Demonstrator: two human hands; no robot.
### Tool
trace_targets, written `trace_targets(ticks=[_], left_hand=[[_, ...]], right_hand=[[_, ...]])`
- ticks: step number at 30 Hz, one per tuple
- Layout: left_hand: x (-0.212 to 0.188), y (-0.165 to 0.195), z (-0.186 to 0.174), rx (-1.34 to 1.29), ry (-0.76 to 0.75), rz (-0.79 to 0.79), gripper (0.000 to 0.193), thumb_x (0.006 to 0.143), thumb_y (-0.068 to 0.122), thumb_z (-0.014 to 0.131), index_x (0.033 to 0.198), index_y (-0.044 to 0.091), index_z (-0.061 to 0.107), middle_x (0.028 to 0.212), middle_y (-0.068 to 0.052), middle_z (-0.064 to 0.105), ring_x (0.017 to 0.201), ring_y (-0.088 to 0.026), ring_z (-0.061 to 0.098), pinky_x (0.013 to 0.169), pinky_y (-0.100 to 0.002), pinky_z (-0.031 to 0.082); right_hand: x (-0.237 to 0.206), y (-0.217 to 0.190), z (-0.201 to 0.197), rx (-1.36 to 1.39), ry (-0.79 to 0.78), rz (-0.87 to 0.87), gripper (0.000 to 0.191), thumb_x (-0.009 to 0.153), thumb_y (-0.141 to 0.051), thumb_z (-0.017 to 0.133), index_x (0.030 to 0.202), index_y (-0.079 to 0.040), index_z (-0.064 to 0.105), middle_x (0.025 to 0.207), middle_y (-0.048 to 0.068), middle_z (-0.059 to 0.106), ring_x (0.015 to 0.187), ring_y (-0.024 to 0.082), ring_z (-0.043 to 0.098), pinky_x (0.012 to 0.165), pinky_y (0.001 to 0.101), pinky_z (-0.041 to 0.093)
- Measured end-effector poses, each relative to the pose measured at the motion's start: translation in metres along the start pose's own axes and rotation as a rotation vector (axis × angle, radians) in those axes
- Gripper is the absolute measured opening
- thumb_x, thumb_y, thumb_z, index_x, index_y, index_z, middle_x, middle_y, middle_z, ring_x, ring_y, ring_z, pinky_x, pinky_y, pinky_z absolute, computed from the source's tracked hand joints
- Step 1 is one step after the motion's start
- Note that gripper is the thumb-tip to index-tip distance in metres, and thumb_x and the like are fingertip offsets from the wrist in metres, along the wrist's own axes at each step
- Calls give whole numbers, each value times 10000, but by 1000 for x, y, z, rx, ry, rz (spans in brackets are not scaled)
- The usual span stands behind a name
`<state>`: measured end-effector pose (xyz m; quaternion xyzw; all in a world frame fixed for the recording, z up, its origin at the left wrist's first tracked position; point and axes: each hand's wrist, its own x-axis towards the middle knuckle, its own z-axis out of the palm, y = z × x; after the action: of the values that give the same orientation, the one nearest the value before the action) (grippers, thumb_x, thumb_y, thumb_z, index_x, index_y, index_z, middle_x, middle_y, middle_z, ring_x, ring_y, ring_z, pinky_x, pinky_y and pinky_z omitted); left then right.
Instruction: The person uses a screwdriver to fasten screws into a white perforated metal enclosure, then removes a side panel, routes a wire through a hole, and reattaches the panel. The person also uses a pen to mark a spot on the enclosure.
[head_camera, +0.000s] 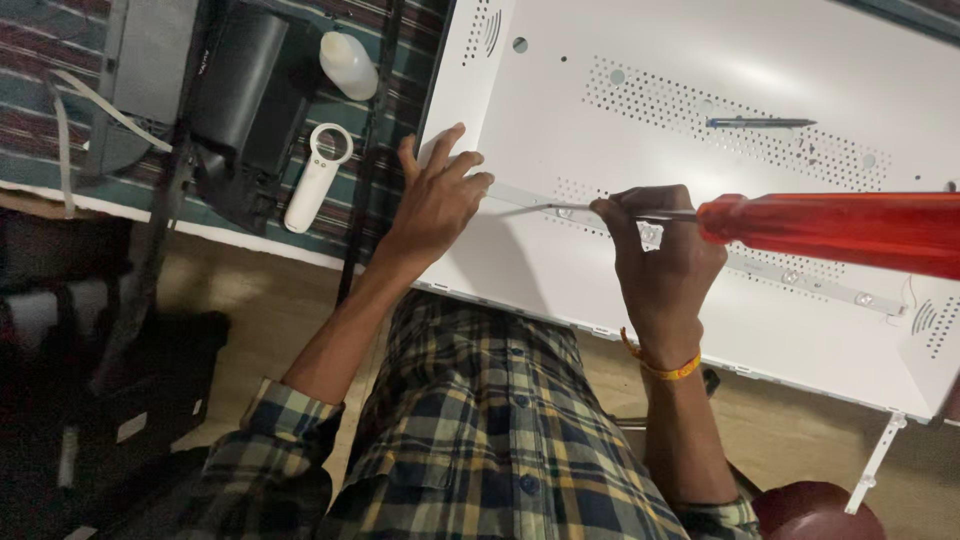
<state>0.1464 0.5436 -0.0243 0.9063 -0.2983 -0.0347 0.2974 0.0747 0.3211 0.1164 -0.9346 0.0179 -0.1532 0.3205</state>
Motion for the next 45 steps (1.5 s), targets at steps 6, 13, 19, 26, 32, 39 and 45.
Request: trace_targets(ticks=[6, 13, 19, 26, 32, 39, 45], left_hand=[[-5, 10, -19, -47, 34, -13, 231, 937, 128, 709, 1148, 49, 757, 1360, -199, 626, 1460, -357, 376, 1145, -693, 171], [-38, -12, -52, -376, 471, -426, 443, 985, 275, 746, 1332, 20, 642, 1353, -179, 631, 1298, -315, 601, 1086, -484, 503], [-110, -27, -35, -1190, 635, -838, 654, 1026, 559, 483, 1406, 28, 523, 1340, -177, 621, 1266, -311, 628, 1057, -481, 518], [-144, 13, 42, -1887, 856, -867, 643, 1027, 555, 400, 1474, 94, 441, 1462, -81, 521, 1381, -268, 459, 1196, -478, 331], [-128, 19, 90, -2395, 651, -841, 501, 1062, 389, 442, 1428, 51, 498, 1419, -93, 561, 1313, -254, 527, 1150, -423, 402], [-99, 15, 110, -494, -16, -473, 388, 1049, 378, 503, 1323, 128, 617, 1321, -31, 663, 1257, -181, 626, 1116, -341, 506], [-43, 11, 133, -179, -37, -201, 388, 1053, 370, 507, 1326, 119, 618, 1320, -40, 660, 1250, -187, 623, 1107, -344, 505]], right_hand=[[5, -14, -28, 278, -149, 25, 306, 974, 23, 638, 1276, -1, 593, 1145, 143, 638, 1054, 214, 682, 892, 337, 568], [-2, -3, -42, 343, -160, 21, 659, 1025, 114, 756, 1532, -45, 365, 1123, 114, 715, 1087, 200, 730, 1006, 330, 587], [13, 0, -63, 433, -206, -83, 950, 994, 91, 784, 1655, -96, 128, 1291, 165, 657, 1148, 235, 706, 942, 365, 640], [11, 7, -96, 340, -186, -155, 581, 1126, -112, 727, 1542, -86, 323, 1323, 133, 598, 1114, 190, 680, 944, 271, 608], [16, 33, -118, 6, -276, 102, 357, 1109, -179, 662, 1396, -38, 505, 1235, 168, 613, 1060, 229, 681, 943, 308, 599], [15, 49, -117, -49, -308, 112, 355, 1106, -175, 659, 1395, -37, 505, 1233, 169, 615, 1058, 230, 684, 944, 309, 600], [5, 56, -122, -97, -317, 157, 354, 1105, -171, 656, 1395, -36, 504, 1231, 169, 617, 1057, 231, 686, 944, 310, 600]])
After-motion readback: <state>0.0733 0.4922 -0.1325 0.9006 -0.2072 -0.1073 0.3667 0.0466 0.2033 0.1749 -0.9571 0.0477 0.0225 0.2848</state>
